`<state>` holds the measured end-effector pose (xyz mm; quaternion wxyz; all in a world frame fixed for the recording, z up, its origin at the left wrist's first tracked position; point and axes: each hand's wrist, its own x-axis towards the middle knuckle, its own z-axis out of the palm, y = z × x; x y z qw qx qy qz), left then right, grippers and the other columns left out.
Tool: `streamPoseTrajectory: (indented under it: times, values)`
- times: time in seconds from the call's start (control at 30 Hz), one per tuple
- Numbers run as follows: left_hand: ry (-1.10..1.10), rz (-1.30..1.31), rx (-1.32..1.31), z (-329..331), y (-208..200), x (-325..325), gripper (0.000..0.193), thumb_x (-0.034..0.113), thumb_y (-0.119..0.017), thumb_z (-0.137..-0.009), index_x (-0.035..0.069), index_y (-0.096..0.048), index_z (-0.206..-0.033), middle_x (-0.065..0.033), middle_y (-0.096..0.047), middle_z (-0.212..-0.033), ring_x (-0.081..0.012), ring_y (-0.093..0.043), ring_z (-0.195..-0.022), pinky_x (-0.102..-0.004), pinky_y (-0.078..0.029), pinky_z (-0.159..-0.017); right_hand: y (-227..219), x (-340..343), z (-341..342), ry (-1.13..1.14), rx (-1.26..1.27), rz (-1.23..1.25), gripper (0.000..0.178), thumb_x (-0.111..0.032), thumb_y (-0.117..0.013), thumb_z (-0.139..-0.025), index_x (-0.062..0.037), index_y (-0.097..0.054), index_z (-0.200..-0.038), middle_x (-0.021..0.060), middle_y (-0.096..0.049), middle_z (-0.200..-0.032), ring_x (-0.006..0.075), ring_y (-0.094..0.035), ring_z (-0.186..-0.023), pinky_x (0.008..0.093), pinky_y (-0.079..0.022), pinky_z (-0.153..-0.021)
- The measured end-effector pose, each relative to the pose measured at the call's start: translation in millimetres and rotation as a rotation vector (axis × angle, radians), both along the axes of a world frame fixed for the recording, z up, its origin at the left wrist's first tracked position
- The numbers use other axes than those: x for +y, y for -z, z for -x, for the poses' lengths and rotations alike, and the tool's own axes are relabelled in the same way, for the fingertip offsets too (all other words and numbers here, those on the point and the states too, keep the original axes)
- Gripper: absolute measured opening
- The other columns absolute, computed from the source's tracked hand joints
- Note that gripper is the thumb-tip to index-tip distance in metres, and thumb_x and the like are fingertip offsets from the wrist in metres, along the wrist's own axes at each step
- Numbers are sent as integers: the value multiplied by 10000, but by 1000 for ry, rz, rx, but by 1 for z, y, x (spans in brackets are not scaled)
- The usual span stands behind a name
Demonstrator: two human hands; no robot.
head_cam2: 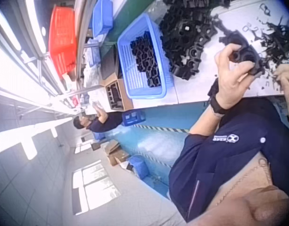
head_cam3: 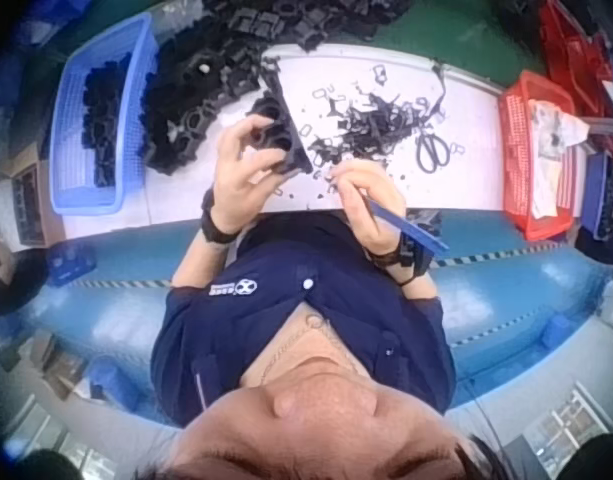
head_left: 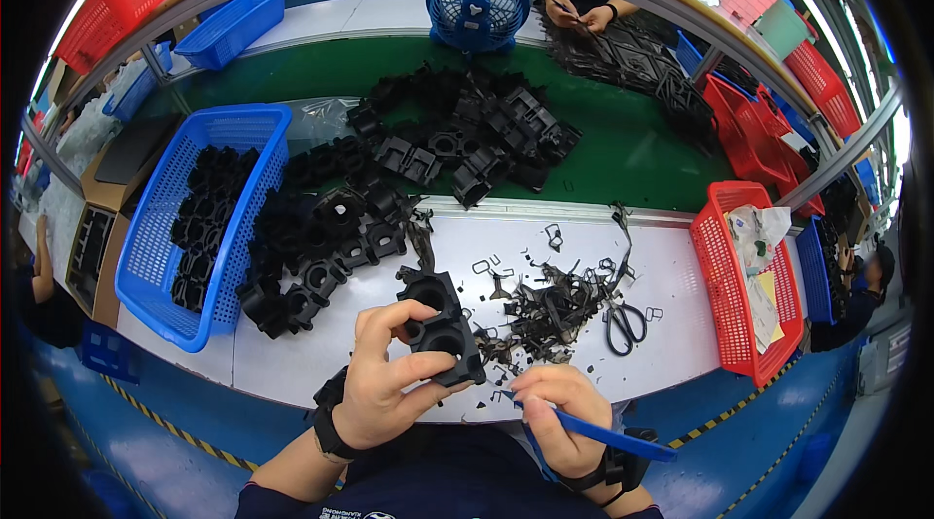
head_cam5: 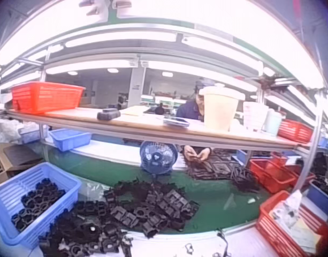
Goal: Using a thin tool to clean flash or debris from black plastic molded parts.
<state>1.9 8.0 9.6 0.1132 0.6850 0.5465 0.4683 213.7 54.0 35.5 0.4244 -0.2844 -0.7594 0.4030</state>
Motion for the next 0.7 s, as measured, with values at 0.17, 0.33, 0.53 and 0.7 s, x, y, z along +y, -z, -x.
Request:
streamPoseTrajectory:
  times: [0.17,0.33,0.53,0.7]
  values:
    - [1,93,-66,-3,-8,1,294,102,-849,-595,91,-698,-847,-128,-515,-1146,-237,-462,-954,-319,-416,-778,4,6,3,39,-104,-184,263,53,-705,-758,46,-638,-1013,140,-641,-848,239,-636,-706,300,-520,-626]
    - [-31,76,-21,-6,-11,3,267,105,-843,-597,101,-711,-830,-104,-534,-1117,-224,-448,-907,-302,-395,-728,5,9,6,-46,-270,-519,336,35,-694,-696,61,-634,-1026,138,-619,-861,233,-604,-650,307,-492,-530]
    - [-36,90,26,-7,-13,4,268,128,-830,-627,139,-704,-863,-75,-535,-1102,-230,-453,-898,-304,-418,-711,5,13,5,-120,-433,-680,328,-25,-643,-701,75,-631,-1014,122,-594,-905,181,-554,-599,273,-463,-479]
    - [-52,101,0,-10,-13,4,252,118,-844,-596,114,-712,-811,-79,-550,-1074,-216,-442,-878,-293,-388,-706,-1,14,7,-146,-497,-704,303,-31,-637,-701,78,-626,-983,113,-583,-881,170,-557,-610,256,-471,-488]
